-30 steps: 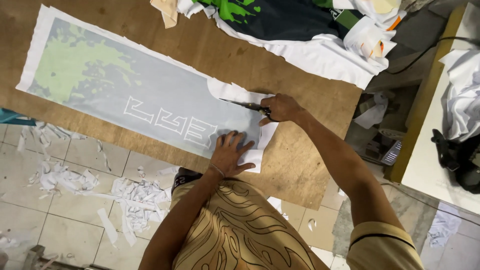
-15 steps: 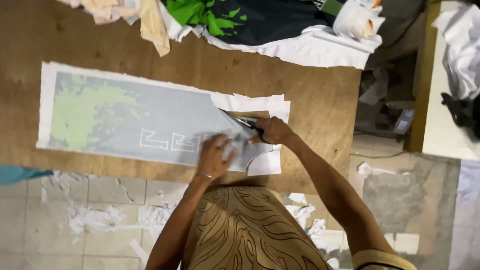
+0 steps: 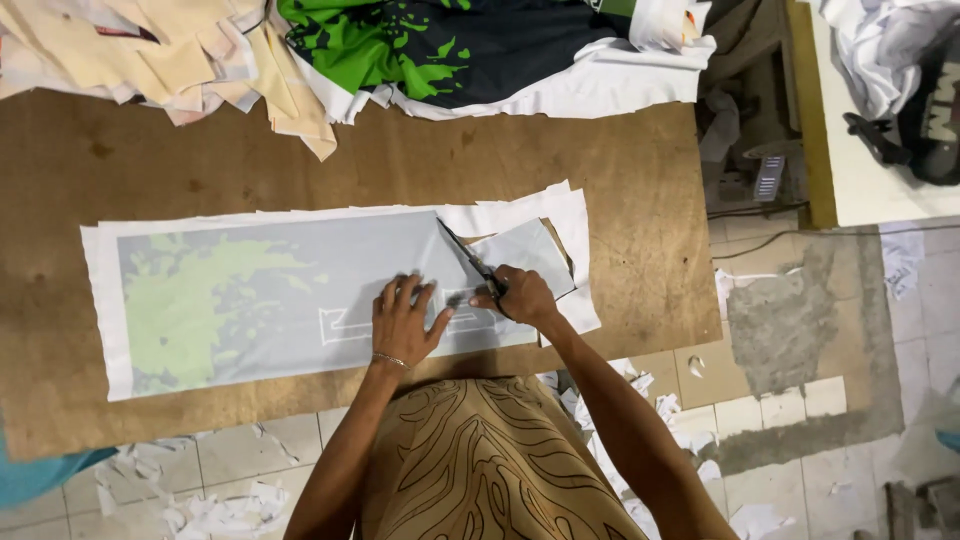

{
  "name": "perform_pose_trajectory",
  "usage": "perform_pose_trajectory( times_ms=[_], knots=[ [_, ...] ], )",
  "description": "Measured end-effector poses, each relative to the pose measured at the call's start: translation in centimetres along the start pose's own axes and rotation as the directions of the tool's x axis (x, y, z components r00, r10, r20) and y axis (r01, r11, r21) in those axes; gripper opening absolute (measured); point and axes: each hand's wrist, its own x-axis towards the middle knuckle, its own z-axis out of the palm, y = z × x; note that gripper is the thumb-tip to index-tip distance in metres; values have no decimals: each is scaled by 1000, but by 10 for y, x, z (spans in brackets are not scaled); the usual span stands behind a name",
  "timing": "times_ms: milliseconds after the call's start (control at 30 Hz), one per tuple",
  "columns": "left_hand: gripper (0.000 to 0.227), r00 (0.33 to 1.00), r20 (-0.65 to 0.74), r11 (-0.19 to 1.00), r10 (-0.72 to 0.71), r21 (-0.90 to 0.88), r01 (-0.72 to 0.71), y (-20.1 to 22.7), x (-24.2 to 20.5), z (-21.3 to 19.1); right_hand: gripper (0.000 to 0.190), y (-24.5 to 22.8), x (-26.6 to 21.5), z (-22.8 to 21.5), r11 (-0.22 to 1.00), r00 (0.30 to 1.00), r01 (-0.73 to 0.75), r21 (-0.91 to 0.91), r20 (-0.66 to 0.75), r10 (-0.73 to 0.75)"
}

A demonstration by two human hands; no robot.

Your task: The person lays out a large sheet of printed fabric on a wooden table and uses scissors to cut it into smaller rectangular pieces. They handle multiple sheets of fabric with different designs, cutting each one carefully along the edges.

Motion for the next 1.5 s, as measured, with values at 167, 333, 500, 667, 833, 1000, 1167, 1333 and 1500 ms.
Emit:
perform_pose_trajectory(
  times_ms=[167, 333, 500, 667, 833, 1000, 1167, 1333, 1500],
  knots=[
    [53, 999, 52, 999, 4, -49, -1, 3, 5, -17, 60, -26, -4, 21, 981, 997, -79, 176, 1, 80],
    [55, 996, 84, 999, 18, -33, -15, 1, 4, -16, 41, -41, 3, 38, 973, 983, -34, 228, -168, 74],
    [58, 987, 154, 999, -38, -13, 40, 9, 5, -22, 33, -28, 21, 26, 910, 995, -30, 413, -76, 68],
    [64, 964, 221, 989, -146, 7, 148, 23, 10, -19, 80, 10, 33, -70, 995, 972, 2, 103, 233, -26],
    [73, 926, 321, 979, -200, 100, 177, 32, 10, -9, 59, 38, 86, -114, 967, 719, 239, 84, 654, -234],
    [71, 921, 317, 974, -226, 56, 219, 37, 11, -14, 101, -19, 119, -127, 878, 873, 332, -346, 465, -147],
    [71, 928, 272, 967, -253, 88, 238, 43, 9, -10, 103, -13, 150, -119, 829, 897, 393, -398, 367, -249],
    [68, 946, 183, 963, -269, 69, 261, 48, 10, -8, 84, -2, 164, -106, 805, 857, 488, -337, 359, -369],
    [69, 946, 177, 962, -271, 68, 263, 48, 6, -7, 79, -20, 143, -120, 833, 844, 472, -289, 420, -332]
  ],
)
